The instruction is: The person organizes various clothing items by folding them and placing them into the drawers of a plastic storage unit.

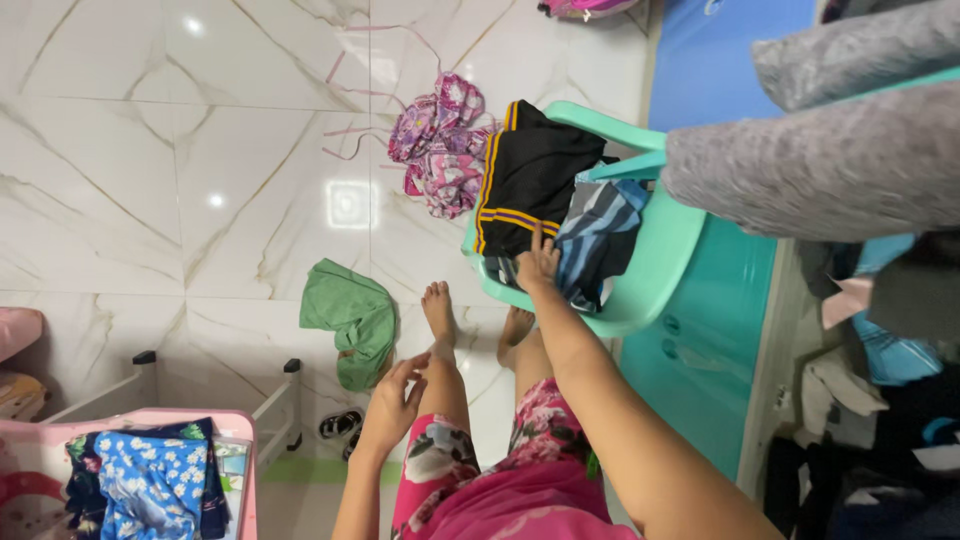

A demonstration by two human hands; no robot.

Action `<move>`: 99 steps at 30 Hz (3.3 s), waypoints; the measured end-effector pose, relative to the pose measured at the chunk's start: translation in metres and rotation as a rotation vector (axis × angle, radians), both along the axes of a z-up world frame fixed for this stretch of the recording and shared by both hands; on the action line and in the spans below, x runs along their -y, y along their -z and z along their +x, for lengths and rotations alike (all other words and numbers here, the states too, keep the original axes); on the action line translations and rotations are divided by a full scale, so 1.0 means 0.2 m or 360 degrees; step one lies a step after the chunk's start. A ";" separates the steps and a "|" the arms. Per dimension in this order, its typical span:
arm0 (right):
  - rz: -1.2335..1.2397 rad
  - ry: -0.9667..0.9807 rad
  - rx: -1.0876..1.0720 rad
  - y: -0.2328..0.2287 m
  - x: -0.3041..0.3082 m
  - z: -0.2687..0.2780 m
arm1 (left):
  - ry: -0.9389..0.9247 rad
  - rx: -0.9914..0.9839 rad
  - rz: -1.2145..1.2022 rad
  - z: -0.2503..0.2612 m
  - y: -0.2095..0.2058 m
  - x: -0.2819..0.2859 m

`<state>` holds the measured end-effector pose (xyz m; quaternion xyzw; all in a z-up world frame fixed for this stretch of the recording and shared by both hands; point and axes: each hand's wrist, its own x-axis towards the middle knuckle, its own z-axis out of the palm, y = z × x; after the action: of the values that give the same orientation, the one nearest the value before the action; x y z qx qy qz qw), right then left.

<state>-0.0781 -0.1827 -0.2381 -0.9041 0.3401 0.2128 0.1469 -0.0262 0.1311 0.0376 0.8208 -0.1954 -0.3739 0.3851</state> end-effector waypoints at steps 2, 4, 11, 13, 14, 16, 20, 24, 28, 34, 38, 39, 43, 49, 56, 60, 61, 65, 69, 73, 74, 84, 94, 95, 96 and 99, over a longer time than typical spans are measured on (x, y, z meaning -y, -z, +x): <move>0.0213 0.0095 -0.0027 0.09 0.14 0.06 | -0.0009 -0.0068 0.0059 0.01 0.07 -0.04; 0.0422 0.0200 -0.0070 0.07 0.22 0.08 | -0.0010 -0.0154 0.0116 -0.01 0.11 -0.05; 0.1892 0.0443 0.0598 -0.93 0.10 -0.22 | -0.0034 0.0655 -0.0356 0.11 -0.02 0.33; 0.2142 0.0470 0.0517 -1.17 0.00 -0.32 | 0.0023 0.0713 -0.0457 0.13 -0.09 0.47; 0.2333 0.0438 0.0500 -1.24 -0.04 -0.36 | 0.0073 0.0792 -0.0564 0.14 -0.12 0.50; 0.2715 0.0361 0.0457 -1.27 -0.09 -0.46 | 0.0185 0.0452 -0.0307 0.12 -0.14 0.51; 0.2357 0.1086 0.0908 -1.01 -0.21 -0.59 | 0.0190 0.0362 -0.0381 0.01 -0.18 0.42; 0.1680 0.0484 0.0392 -0.89 -0.35 -0.86 | -0.0013 0.0241 -0.0364 -0.12 -0.38 0.40; 0.1091 -0.0003 0.1291 -0.86 -0.38 -0.87 | -0.0308 -0.0030 -0.0421 -0.17 -0.62 0.50; 0.1143 0.0530 0.1407 -1.47 -0.02 -0.74 | -0.0677 0.0159 -0.1059 -0.05 -0.87 0.42; 0.1257 0.0368 0.1745 -2.17 0.16 -0.78 | -0.0576 0.0947 -0.0602 0.17 -1.04 0.26; 0.1302 0.0283 0.1926 -2.31 0.19 -0.79 | -0.0635 0.1077 -0.0232 0.19 -1.11 0.23; 0.1262 0.0002 0.2009 -2.60 0.13 -0.75 | -0.0413 0.1721 -0.0470 0.00 -1.33 0.26; 0.1145 -0.0189 0.1902 -2.60 -0.19 -0.75 | 0.0337 0.0447 -0.0324 -0.40 -1.36 0.58; 0.1450 0.1104 0.2110 -2.21 0.20 -1.10 | 0.0148 0.0578 -0.0405 -0.25 -1.34 0.39; 0.1111 0.1463 0.1864 -1.99 0.38 -1.46 | 0.0624 0.0570 0.0266 -0.25 -1.28 0.30; 0.1108 0.1474 0.1864 -1.95 0.41 -1.53 | 0.0703 0.0581 0.0317 -0.27 -1.25 0.31; 0.1071 0.1759 0.1891 -1.85 0.48 -1.75 | 0.1033 0.0566 0.0519 -0.40 -1.11 0.40; 0.0959 0.1855 0.1871 -1.79 0.52 -1.83 | 0.1272 0.0628 0.0472 -0.48 -1.09 0.46; 0.1077 0.1675 0.1872 -1.72 0.49 -1.82 | 0.1190 0.0587 0.0173 -0.46 -1.18 0.49; 0.1138 0.1729 0.1884 -1.70 0.51 -1.81 | 0.1186 0.0598 0.0163 -0.45 -1.21 0.52; 0.0739 0.2416 0.2608 -2.03 1.20 -1.91 | 0.1466 0.0439 -0.0785 -0.45 -1.13 1.02; 0.1993 0.2592 0.3030 -1.89 2.09 -2.24 | 0.1478 -0.0834 -0.0837 -0.91 -0.42 2.35; 0.2203 0.2448 0.3136 -1.92 2.17 -2.30 | 0.1296 -0.0967 -0.0825 -0.95 -0.40 2.45; 0.2449 0.2301 0.3170 -1.94 2.19 -2.36 | 0.1300 -0.0979 -0.0815 -0.98 -0.39 2.52; 0.2119 0.2340 0.3382 -1.97 2.05 -2.40 | 0.1100 -0.1087 -0.0465 -1.06 -0.43 2.68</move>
<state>-0.5580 -0.5918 0.1563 -0.0226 0.2905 -0.5505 0.7823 -0.2382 -0.4045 0.1242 0.4766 -0.3688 -0.6954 0.3915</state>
